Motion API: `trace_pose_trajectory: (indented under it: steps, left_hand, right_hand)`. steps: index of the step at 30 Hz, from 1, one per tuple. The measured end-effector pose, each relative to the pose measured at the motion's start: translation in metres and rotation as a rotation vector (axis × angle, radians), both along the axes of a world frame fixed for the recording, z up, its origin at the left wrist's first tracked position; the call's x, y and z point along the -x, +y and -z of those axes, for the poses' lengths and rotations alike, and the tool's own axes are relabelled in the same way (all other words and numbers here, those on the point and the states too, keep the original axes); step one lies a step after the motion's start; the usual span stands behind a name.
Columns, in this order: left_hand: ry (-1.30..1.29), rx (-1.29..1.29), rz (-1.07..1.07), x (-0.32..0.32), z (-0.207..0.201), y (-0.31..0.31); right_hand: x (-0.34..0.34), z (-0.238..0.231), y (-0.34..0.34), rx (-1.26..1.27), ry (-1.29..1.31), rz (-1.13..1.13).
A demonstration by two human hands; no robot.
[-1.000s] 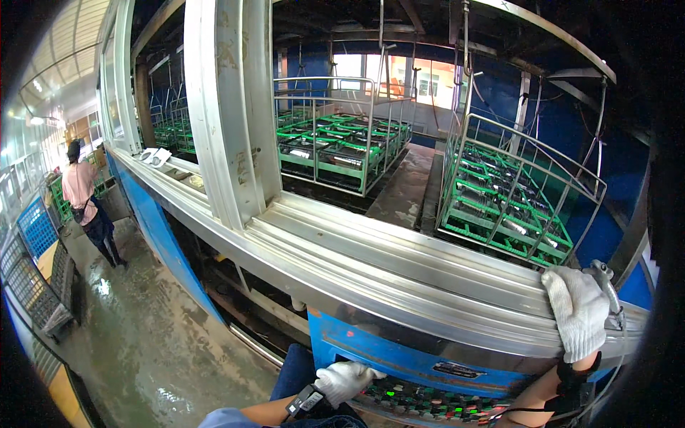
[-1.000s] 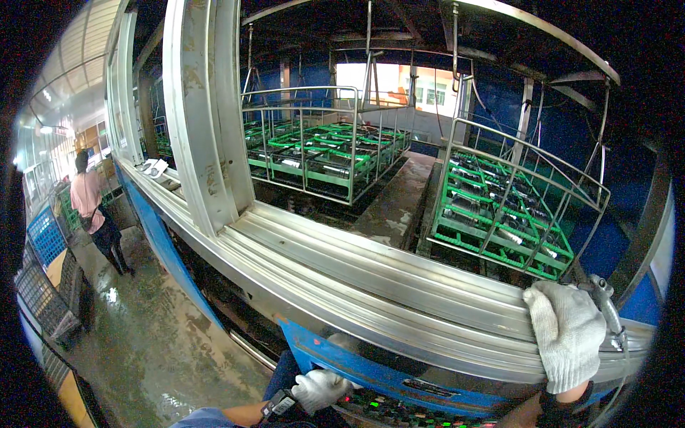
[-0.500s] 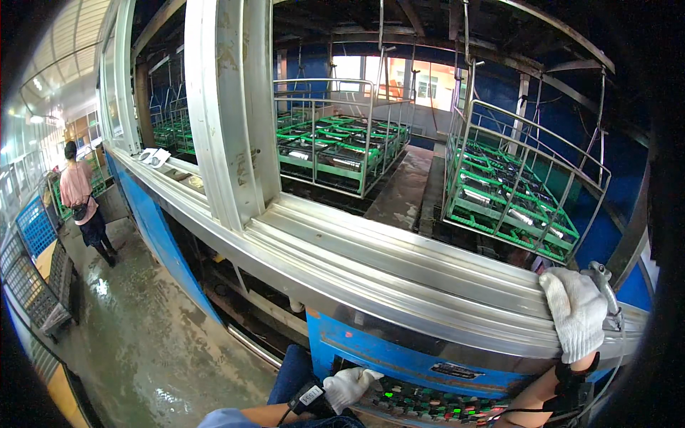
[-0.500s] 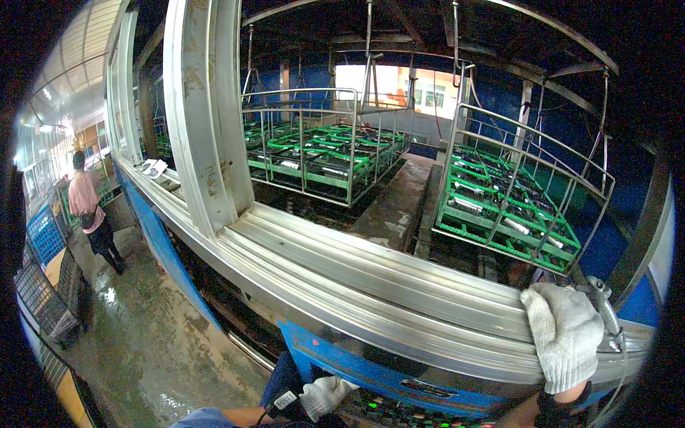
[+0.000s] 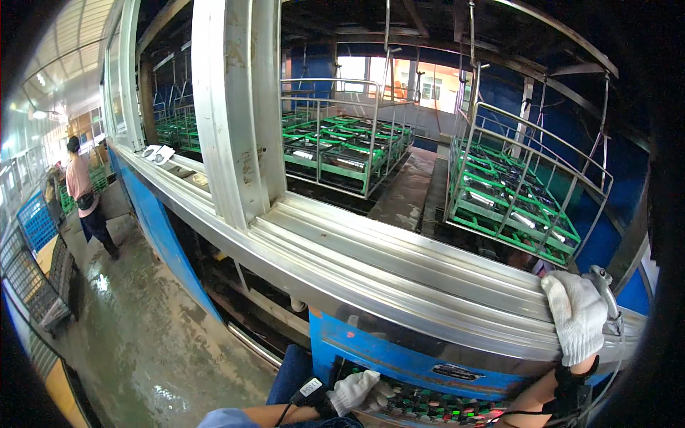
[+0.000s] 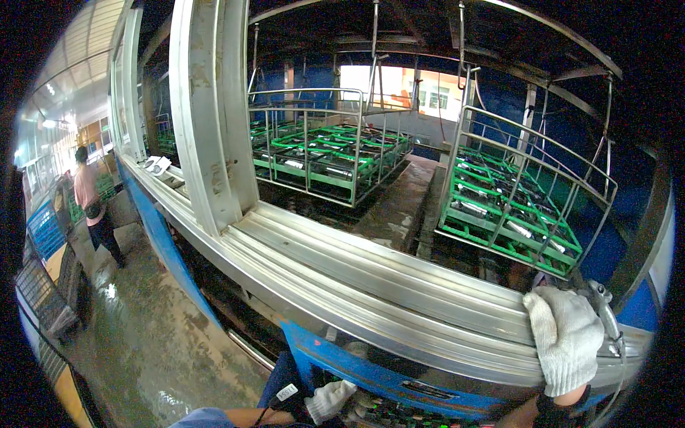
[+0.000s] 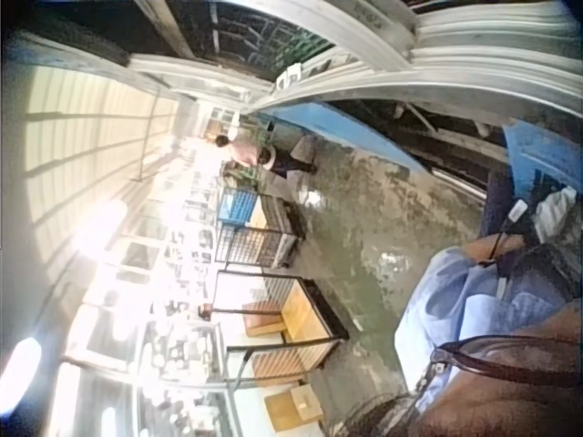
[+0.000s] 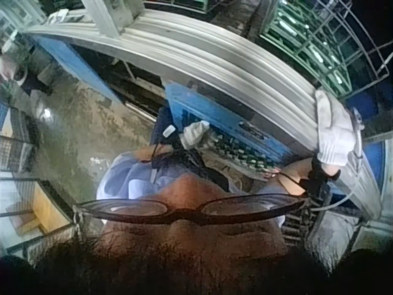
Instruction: Operating an industrial washing machine and unloading metal pistons from a crate onto a pallet.
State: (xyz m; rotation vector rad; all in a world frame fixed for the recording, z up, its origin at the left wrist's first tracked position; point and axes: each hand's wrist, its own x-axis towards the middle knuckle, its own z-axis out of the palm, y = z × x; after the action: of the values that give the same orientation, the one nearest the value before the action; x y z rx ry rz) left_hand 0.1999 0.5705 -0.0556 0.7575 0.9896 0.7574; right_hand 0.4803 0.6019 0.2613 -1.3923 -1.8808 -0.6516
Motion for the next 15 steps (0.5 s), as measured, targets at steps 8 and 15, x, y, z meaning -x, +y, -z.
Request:
trace_pose_trajectory:
  steps: [8, 15]
  left_hand:
    - [-0.180, -0.036, 0.040, -0.011, 0.016, 0.003]
    - [-0.077, -0.408, -0.271, -0.018, 0.029, 0.003]
  right_hand:
    - [-0.011, 0.001, -0.012, 0.089, 0.082, 0.039]
    - [0.009, -0.009, -0.013, 0.210, 0.213, 0.069]
